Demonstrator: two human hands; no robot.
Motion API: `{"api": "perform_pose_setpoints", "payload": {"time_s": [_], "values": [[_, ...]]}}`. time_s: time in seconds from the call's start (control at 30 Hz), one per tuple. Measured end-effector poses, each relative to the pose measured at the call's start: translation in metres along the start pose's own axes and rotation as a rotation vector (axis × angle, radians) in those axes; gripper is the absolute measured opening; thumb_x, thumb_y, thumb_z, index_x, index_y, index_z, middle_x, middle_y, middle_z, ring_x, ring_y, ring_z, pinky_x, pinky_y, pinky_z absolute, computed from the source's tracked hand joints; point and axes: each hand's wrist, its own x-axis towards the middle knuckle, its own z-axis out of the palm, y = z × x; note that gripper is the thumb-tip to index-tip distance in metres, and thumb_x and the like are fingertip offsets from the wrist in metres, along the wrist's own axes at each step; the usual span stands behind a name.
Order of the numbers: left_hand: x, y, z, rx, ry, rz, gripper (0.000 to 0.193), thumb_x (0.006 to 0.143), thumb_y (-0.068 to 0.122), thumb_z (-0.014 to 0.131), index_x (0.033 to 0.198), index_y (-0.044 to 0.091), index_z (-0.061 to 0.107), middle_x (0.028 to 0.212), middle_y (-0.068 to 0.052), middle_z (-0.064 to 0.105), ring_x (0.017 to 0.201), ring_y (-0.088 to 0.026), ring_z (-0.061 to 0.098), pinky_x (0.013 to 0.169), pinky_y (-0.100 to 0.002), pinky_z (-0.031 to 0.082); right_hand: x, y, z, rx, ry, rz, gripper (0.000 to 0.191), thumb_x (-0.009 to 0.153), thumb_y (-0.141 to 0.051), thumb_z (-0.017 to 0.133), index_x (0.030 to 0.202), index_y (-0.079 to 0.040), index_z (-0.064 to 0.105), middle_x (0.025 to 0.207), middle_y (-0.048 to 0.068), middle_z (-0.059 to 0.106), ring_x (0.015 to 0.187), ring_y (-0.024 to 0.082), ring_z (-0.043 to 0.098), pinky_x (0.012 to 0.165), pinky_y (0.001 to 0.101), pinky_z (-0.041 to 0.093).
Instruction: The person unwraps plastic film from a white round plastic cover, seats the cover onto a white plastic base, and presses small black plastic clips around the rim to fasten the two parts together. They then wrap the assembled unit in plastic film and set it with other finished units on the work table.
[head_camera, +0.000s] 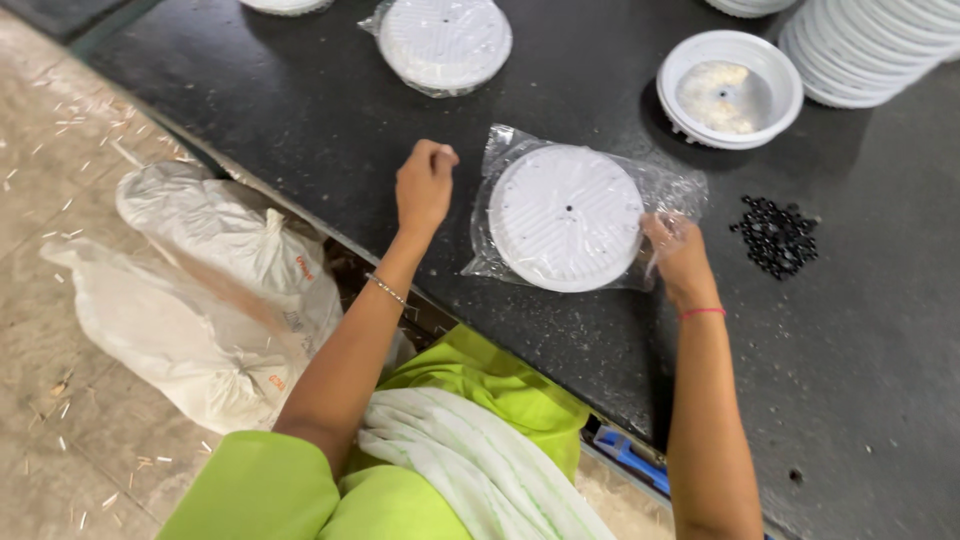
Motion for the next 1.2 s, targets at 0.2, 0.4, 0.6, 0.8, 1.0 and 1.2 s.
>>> {"api": "perform_pose_setpoints", "payload": {"time_s": [0.2, 0.4, 0.6, 0.8, 1.0, 1.2], "values": [[-0.006, 0.002, 0.025, 0.087, -0.213, 0.063, 0.030, 0.092, 0.034, 0.072, 0.088, 0.005, 0.070, 0.088, -0.013, 0.072, 0.083, -0.031, 0.071, 0.075, -0.041, 0.054, 0.000, 0.002, 0.001, 0.051, -0.022, 0.033, 0.019, 0.101, -0.018, 0.065, 0.106, 0.000, 0.069, 0.088, 0.001, 0.066, 0.073, 0.011, 0.059, 0.063, 0.0293, 0.049], [0.024, -0.037, 0.015, -0.213, 0.102, 0.081, 0.029, 0.104, 0.030, 0.062, 0.095, 0.002, 0.064, 0.091, -0.011, 0.067, 0.085, -0.026, 0.066, 0.079, -0.041, 0.056, 0.006, 0.000, -0.012, 0.081, 0.052, 0.040, 0.019, 0.103, -0.019, 0.063, 0.104, 0.000, 0.068, 0.091, 0.003, 0.066, 0.078, 0.011, 0.061, 0.069, 0.0293, 0.053], [0.064, -0.048, -0.038, -1.052, -0.027, -0.316, 0.035, 0.103, 0.038, 0.047, 0.113, 0.005, 0.055, 0.105, -0.012, 0.074, 0.096, -0.022, 0.077, 0.081, -0.042, 0.063, 0.010, 0.000, -0.025, 0.114, 0.144, 0.083, 0.019, 0.103, -0.020, 0.060, 0.102, -0.001, 0.065, 0.092, 0.005, 0.067, 0.083, 0.013, 0.065, 0.077, 0.0312, 0.058], [0.016, 0.008, -0.018, -0.256, -0.141, 0.232, 0.046, 0.105, 0.053, 0.056, 0.119, 0.010, 0.047, 0.110, -0.011, 0.071, 0.108, -0.027, 0.077, 0.087, -0.038, 0.062, 0.011, 0.001, -0.025, 0.140, 0.161, 0.108, 0.017, 0.103, -0.019, 0.059, 0.098, -0.003, 0.062, 0.093, 0.004, 0.068, 0.084, 0.013, 0.067, 0.079, 0.0326, 0.060], [-0.030, 0.047, -0.010, 0.362, -0.680, 0.337, 0.126, 0.063, 0.057, 0.087, 0.159, 0.016, 0.017, 0.139, -0.023, 0.050, 0.100, -0.043, 0.068, 0.085, -0.051, 0.054, 0.010, 0.000, -0.023, 0.147, 0.145, 0.093, 0.015, 0.104, -0.018, 0.059, 0.098, -0.004, 0.061, 0.094, 0.004, 0.067, 0.085, 0.013, 0.068, 0.080, 0.0333, 0.060], [-0.034, 0.031, 0.012, 0.405, -0.624, 0.275, 0.080, 0.085, 0.029, 0.075, 0.151, 0.011, 0.033, 0.115, -0.022, 0.068, 0.099, -0.043, 0.070, 0.085, -0.053, 0.055, 0.008, -0.001, -0.023, 0.149, 0.142, 0.097, 0.014, 0.104, -0.017, 0.059, 0.099, -0.005, 0.061, 0.095, 0.004, 0.068, 0.085, 0.013, 0.067, 0.079, 0.0328, 0.060]]}}
